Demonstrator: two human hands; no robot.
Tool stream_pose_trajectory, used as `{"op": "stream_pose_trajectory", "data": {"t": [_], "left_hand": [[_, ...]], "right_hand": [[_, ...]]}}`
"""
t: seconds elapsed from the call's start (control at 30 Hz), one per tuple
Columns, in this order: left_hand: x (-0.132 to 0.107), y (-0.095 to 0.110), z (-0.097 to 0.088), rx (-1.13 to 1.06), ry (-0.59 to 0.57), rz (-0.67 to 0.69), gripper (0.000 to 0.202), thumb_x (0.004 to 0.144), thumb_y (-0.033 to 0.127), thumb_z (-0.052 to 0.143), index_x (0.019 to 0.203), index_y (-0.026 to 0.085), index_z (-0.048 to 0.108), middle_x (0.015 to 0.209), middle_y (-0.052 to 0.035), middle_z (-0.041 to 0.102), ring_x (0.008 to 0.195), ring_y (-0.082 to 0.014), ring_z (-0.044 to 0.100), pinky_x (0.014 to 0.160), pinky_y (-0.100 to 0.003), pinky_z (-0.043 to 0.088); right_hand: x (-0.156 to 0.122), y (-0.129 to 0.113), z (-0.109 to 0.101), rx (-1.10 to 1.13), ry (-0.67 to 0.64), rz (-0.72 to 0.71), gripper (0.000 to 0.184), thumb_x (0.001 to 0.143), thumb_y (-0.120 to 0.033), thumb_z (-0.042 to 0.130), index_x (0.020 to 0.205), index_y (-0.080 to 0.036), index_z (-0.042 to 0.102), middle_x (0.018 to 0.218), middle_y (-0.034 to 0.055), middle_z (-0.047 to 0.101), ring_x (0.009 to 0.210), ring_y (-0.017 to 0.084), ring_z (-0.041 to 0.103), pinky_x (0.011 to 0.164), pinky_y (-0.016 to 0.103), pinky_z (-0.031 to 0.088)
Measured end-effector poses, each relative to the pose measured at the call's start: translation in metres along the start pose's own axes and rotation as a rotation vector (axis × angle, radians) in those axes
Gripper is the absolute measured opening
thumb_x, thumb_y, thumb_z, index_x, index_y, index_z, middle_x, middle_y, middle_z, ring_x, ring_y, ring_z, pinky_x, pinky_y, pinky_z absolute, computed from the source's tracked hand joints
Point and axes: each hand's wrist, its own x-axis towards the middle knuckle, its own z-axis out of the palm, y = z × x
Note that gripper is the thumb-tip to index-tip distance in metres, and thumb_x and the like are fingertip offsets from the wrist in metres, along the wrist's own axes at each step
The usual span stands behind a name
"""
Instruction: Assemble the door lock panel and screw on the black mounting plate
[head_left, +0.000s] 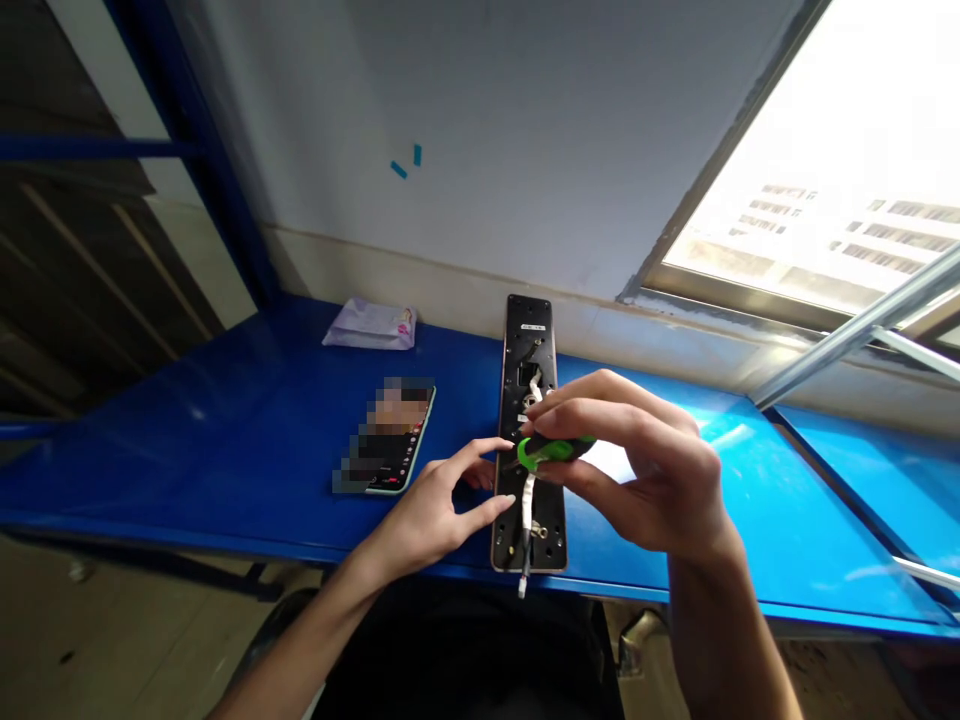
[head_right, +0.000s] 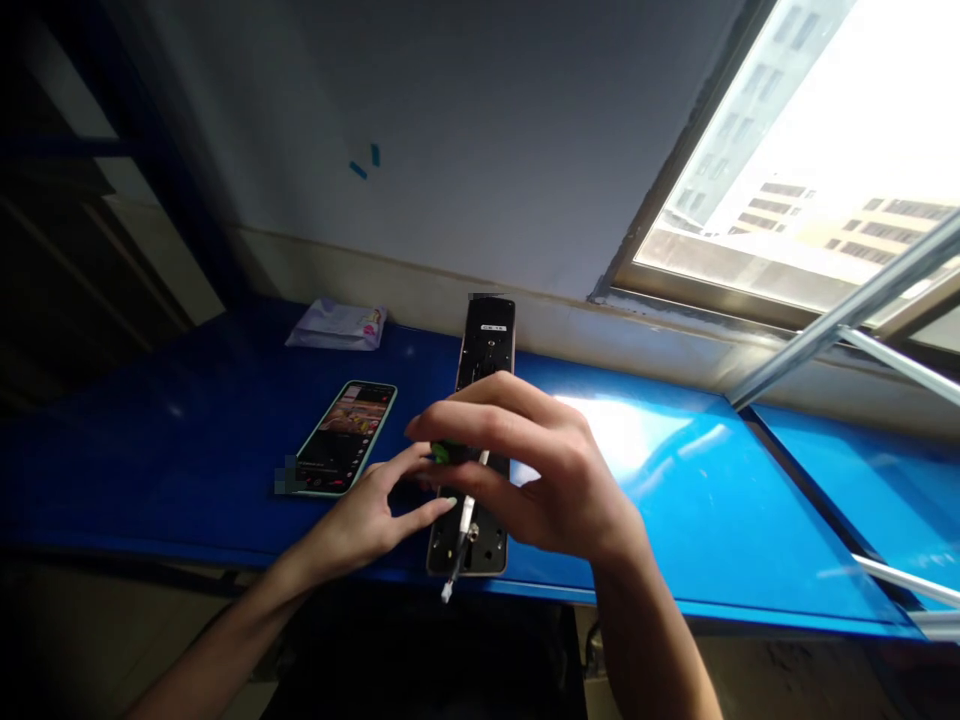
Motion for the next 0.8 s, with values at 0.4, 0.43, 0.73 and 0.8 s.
{"op": "stream_pose_trajectory", "data": {"t": [0.4,0.43,0.73,0.8], "left_hand": [[0.0,-0.003,0.0,-0.024,0.003,0.019,0.049,0.092,0.038,0.075,0.139,0.03,0.062,0.1,0.002,0.078,0.096,-0.0199,0.072,0.094,-0.033,0.056],[0.0,-0.003,0.0,-0.024,0.0,0.018,0.05,0.092,0.039,0.075,0.139,0.031,0.062,0.1,0.0021,0.078,0.097,-0.0199,0.072,0.094,-0.033,0.056],[0.0,0.0,-0.002,0.009,-0.008,0.02,0.05,0.093,0.042,0.073,0.14,0.03,0.061,0.105,0.001,0.078,0.099,-0.0206,0.074,0.095,-0.033,0.057],[-0.001,0.0,-0.002,0.007,-0.018,0.029,0.049,0.095,0.043,0.072,0.141,0.031,0.061,0.113,0.0002,0.078,0.104,-0.0209,0.074,0.098,-0.033,0.056]], "right_hand": [[-0.016,-0.007,0.014,-0.03,0.005,0.092,0.059,0.088,0.002,0.071,0.138,-0.027,0.061,0.115,0.0071,0.078,0.098,0.019,0.078,0.08,0.032,0.066],[-0.017,-0.007,0.016,-0.036,0.023,0.091,0.059,0.088,0.003,0.072,0.137,-0.027,0.061,0.114,0.0071,0.078,0.096,0.019,0.078,0.078,0.031,0.066],[-0.035,-0.008,0.025,-0.095,0.289,0.239,0.065,0.084,0.0,0.08,0.136,-0.032,0.06,0.113,0.0039,0.078,0.097,0.021,0.08,0.086,0.039,0.069],[-0.037,-0.009,0.021,-0.035,0.311,0.251,0.066,0.085,0.002,0.077,0.137,-0.033,0.058,0.113,0.003,0.078,0.098,0.021,0.081,0.087,0.039,0.07]]}}
